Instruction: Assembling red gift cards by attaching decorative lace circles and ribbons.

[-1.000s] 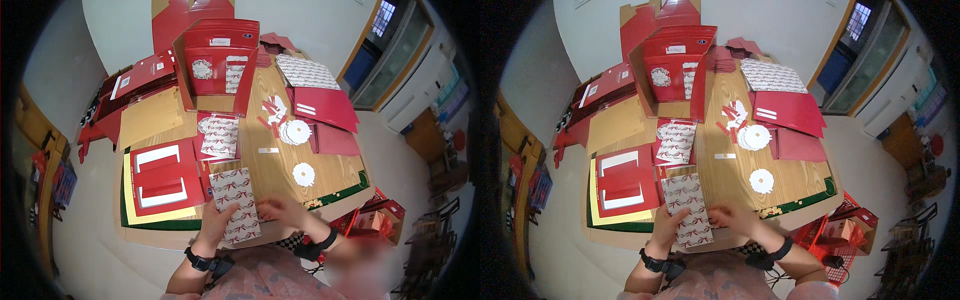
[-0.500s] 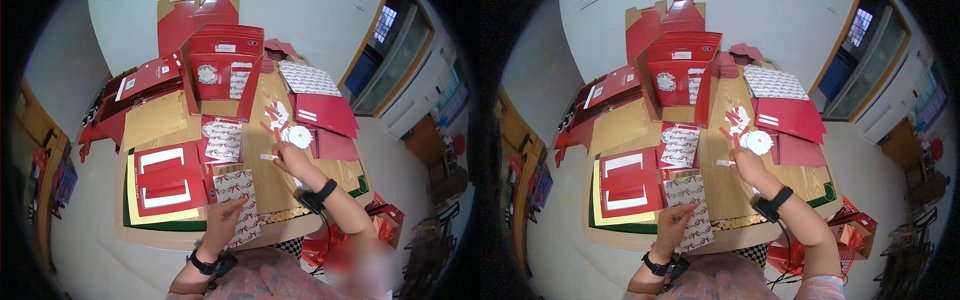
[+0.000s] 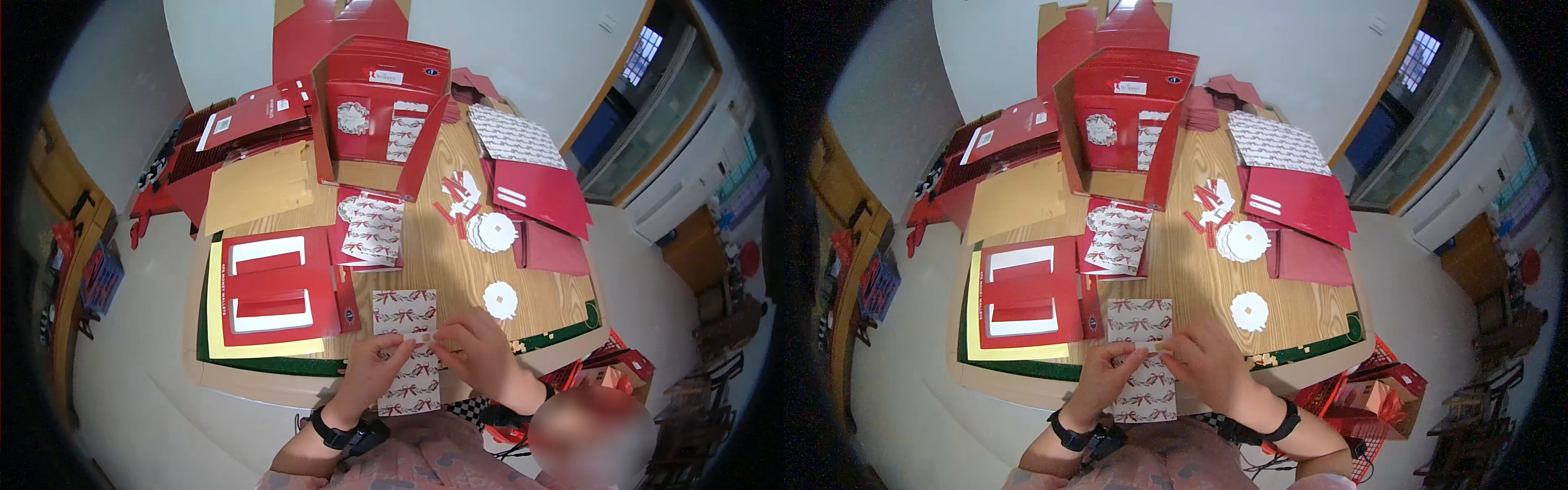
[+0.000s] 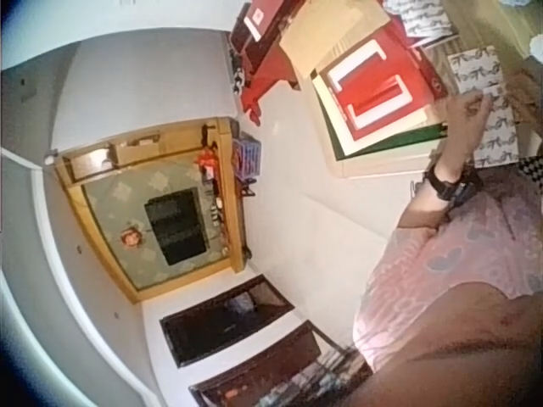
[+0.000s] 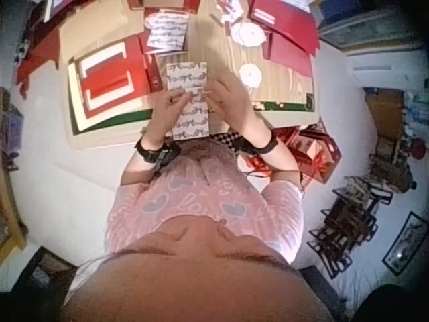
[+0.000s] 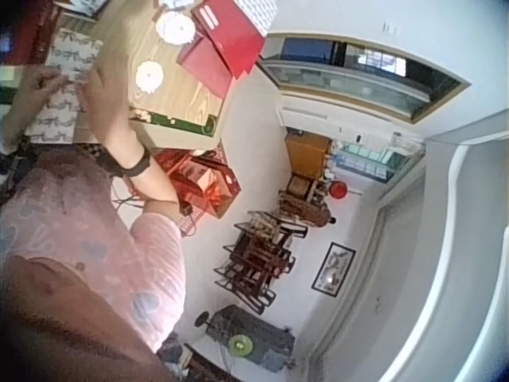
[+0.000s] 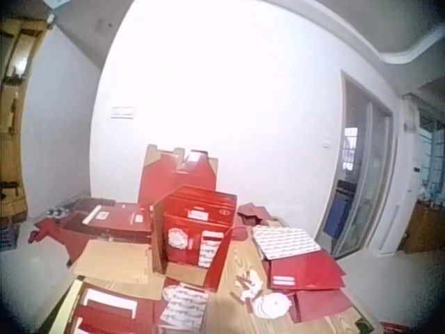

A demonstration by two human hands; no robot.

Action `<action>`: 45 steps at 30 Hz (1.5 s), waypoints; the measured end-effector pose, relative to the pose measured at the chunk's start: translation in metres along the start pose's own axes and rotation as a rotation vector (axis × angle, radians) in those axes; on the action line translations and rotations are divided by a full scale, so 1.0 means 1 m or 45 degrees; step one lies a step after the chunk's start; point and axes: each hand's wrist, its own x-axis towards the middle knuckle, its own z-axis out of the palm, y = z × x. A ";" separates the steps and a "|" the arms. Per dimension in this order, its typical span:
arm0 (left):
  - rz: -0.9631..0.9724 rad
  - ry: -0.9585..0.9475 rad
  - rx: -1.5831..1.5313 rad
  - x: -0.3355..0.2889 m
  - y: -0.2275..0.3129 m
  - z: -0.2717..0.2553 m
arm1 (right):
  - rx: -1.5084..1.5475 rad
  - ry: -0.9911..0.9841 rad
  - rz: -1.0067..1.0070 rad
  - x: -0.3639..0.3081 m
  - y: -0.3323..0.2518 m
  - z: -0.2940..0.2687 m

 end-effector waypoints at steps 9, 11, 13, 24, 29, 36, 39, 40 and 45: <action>0.113 0.119 0.098 -0.008 0.009 0.006 | 0.077 0.036 0.023 -0.002 -0.001 0.007; 0.117 0.112 0.106 -0.009 0.010 0.006 | 0.085 0.029 0.028 -0.003 -0.001 0.006; 0.123 0.101 0.112 -0.010 0.010 0.006 | 0.155 -0.011 0.085 -0.005 0.000 0.007; -0.102 0.029 0.001 -0.011 0.008 -0.018 | 0.199 -0.369 0.534 -0.042 0.026 -0.002; -0.089 -0.006 -0.093 -0.011 0.011 -0.016 | 0.214 -0.339 0.571 -0.050 0.029 -0.004; -0.222 -0.138 -0.354 -0.010 0.006 -0.010 | 0.313 0.027 0.352 -0.032 0.002 -0.010; -0.257 -0.249 -0.325 -0.011 0.001 -0.006 | 0.267 0.122 0.004 -0.030 0.005 -0.008; -0.257 -0.249 -0.321 -0.011 0.005 -0.005 | 0.229 0.068 -0.097 -0.029 0.006 -0.006; 0.009 -0.154 -0.099 -0.010 0.009 -0.002 | 0.709 0.113 0.606 -0.034 0.001 -0.005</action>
